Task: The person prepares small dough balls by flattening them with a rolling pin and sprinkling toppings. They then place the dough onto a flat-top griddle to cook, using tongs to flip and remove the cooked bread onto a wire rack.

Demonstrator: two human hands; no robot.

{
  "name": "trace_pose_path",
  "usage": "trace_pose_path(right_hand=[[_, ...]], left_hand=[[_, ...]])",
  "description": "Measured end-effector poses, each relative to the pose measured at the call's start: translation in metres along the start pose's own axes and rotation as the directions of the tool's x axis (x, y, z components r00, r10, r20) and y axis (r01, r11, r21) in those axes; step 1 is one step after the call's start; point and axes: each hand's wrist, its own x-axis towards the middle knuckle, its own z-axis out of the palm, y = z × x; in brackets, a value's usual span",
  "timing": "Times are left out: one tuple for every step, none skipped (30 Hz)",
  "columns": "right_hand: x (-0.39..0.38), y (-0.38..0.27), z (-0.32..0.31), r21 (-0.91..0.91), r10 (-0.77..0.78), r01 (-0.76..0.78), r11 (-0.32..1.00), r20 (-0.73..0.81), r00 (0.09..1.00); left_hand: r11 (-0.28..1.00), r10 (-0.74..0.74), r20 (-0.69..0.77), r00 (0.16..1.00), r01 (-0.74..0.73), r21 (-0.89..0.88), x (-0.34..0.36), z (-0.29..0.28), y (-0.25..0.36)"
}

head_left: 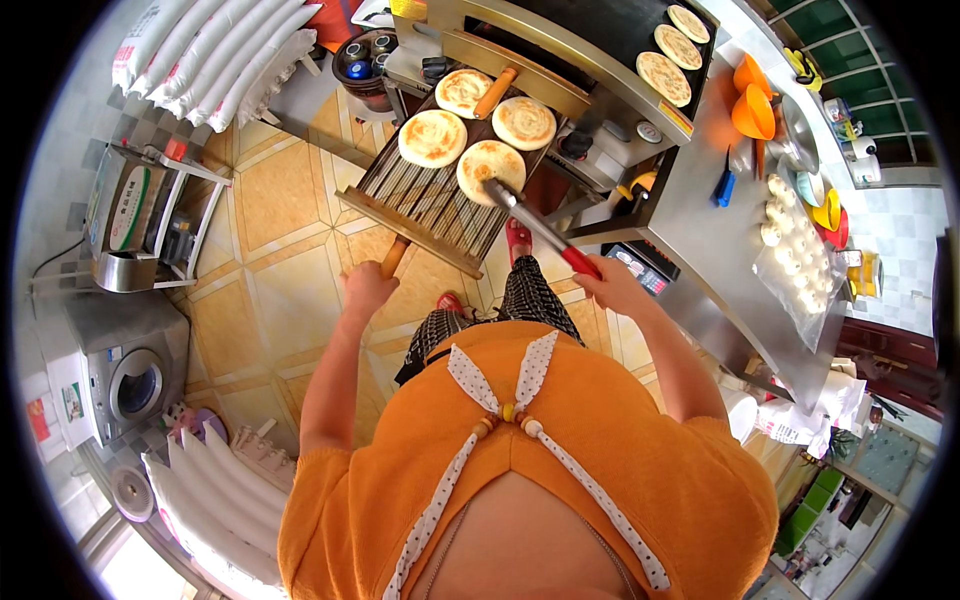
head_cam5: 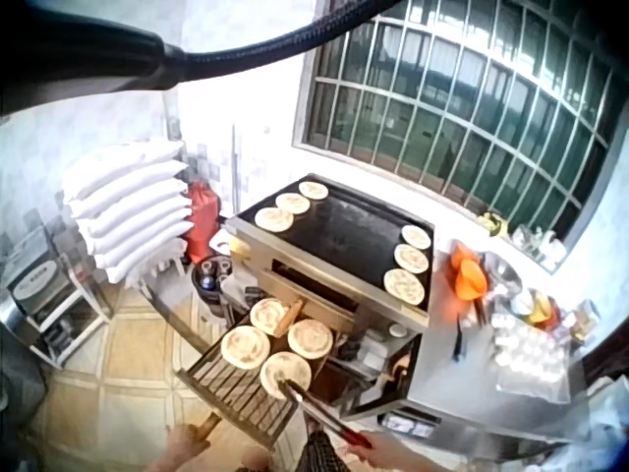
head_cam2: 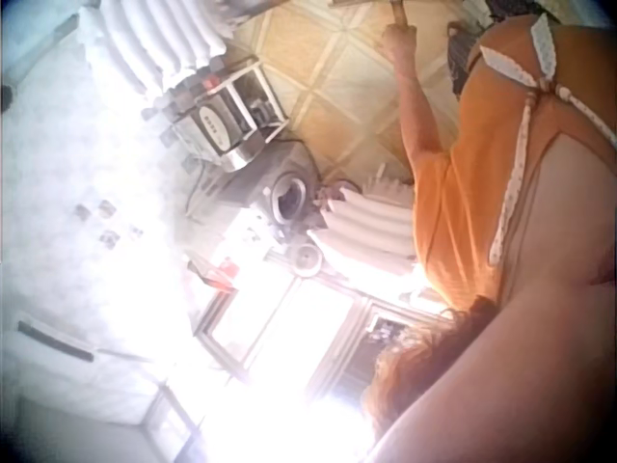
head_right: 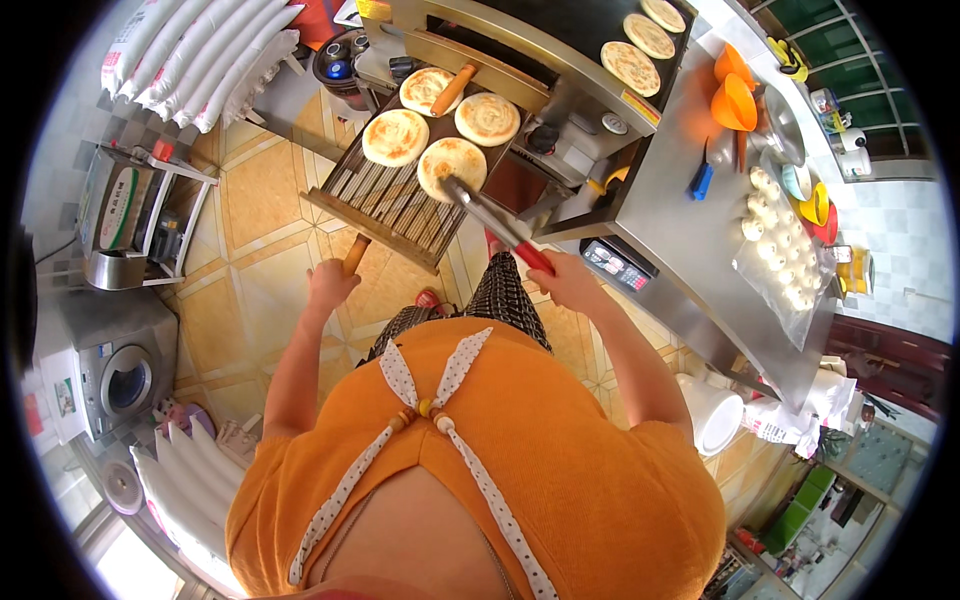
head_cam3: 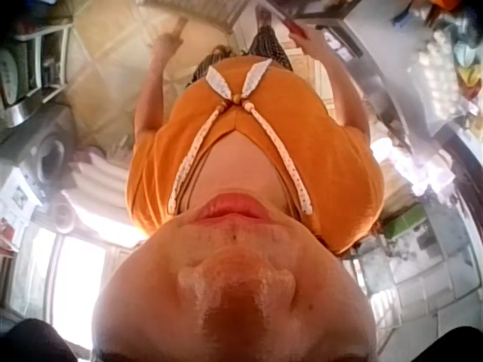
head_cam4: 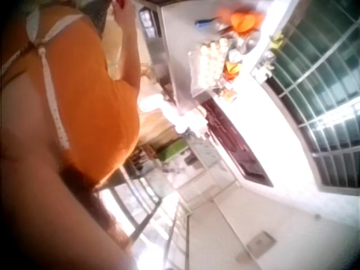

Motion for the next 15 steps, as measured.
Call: trace_pose_path(right_hand=[[-0.001, 0.003, -0.001, 0.052, 0.013, -0.011, 0.999, -0.040, 0.999], [0.001, 0.008, -0.005, 0.090, 0.019, -0.014, 0.996, -0.052, 0.998], [0.001, 0.007, -0.008, 0.140, -0.006, 0.016, 0.990, -0.071, 0.997], [0.001, 0.006, -0.010, 0.171, 0.009, 0.004, 0.985, -0.071, 0.997], [-0.002, 0.005, -0.013, 0.197, 0.027, -0.011, 0.980, -0.078, 0.997], [-0.006, 0.009, -0.012, 0.202, 0.023, -0.009, 0.979, -0.068, 0.997], [-0.012, 0.009, -0.015, 0.196, 0.007, 0.006, 0.981, -0.069, 0.998], [-0.021, 0.008, -0.015, 0.186, 0.000, 0.013, 0.982, -0.070, 0.998], [-0.025, 0.005, -0.020, 0.195, -0.032, 0.040, 0.980, -0.042, 0.999], [-0.031, 0.006, -0.021, 0.213, -0.026, 0.034, 0.976, -0.038, 0.999], [-0.034, 0.008, -0.020, 0.236, -0.024, 0.031, 0.971, -0.032, 0.999], [-0.038, 0.011, -0.021, 0.258, -0.011, 0.021, 0.966, -0.038, 0.999], [-0.041, 0.014, -0.021, 0.286, 0.000, 0.012, 0.958, -0.042, 0.999], [-0.043, 0.015, -0.020, 0.314, 0.012, 0.003, 0.949, -0.046, 0.999], [-0.044, 0.013, -0.019, 0.345, 0.016, 0.007, 0.939, -0.062, 0.998]], left_hand=[[0.999, 0.007, 0.010, 1.000, -0.007, 0.032, 0.009, -0.003, 0.009], [0.998, 0.014, 0.020, 1.000, -0.015, 0.062, 0.018, -0.005, 0.019], [0.999, 0.000, 0.034, 0.999, -0.001, 0.034, 0.027, -0.010, 0.036], [1.000, -0.010, 0.049, 0.999, 0.010, 0.008, 0.036, -0.017, 0.058], [1.000, -0.013, 0.063, 0.998, 0.015, -0.024, 0.040, -0.020, 0.072], [0.999, -0.022, 0.061, 0.998, 0.025, -0.047, 0.041, -0.012, 0.067], [0.996, -0.024, 0.044, 0.999, 0.028, -0.081, 0.050, -0.004, 0.061], [0.994, -0.029, 0.019, 0.999, 0.031, -0.105, 0.056, -0.007, 0.060], [0.996, -0.013, 0.018, 1.000, 0.015, -0.090, 0.062, -0.009, 0.061], [0.998, 0.003, 0.030, 1.000, -0.001, -0.066, 0.061, -0.012, 0.063], [0.999, 0.016, 0.039, 0.999, -0.015, -0.036, 0.061, -0.017, 0.064], [0.997, 0.012, 0.052, 0.999, -0.008, -0.074, 0.067, -0.013, 0.064], [0.999, 0.004, 0.042, 0.999, -0.002, -0.050, 0.072, -0.017, 0.068], [1.000, -0.003, 0.032, 0.999, 0.003, -0.026, 0.078, -0.021, 0.078], [1.000, -0.007, 0.022, 1.000, 0.007, -0.002, 0.086, -0.026, 0.086]])
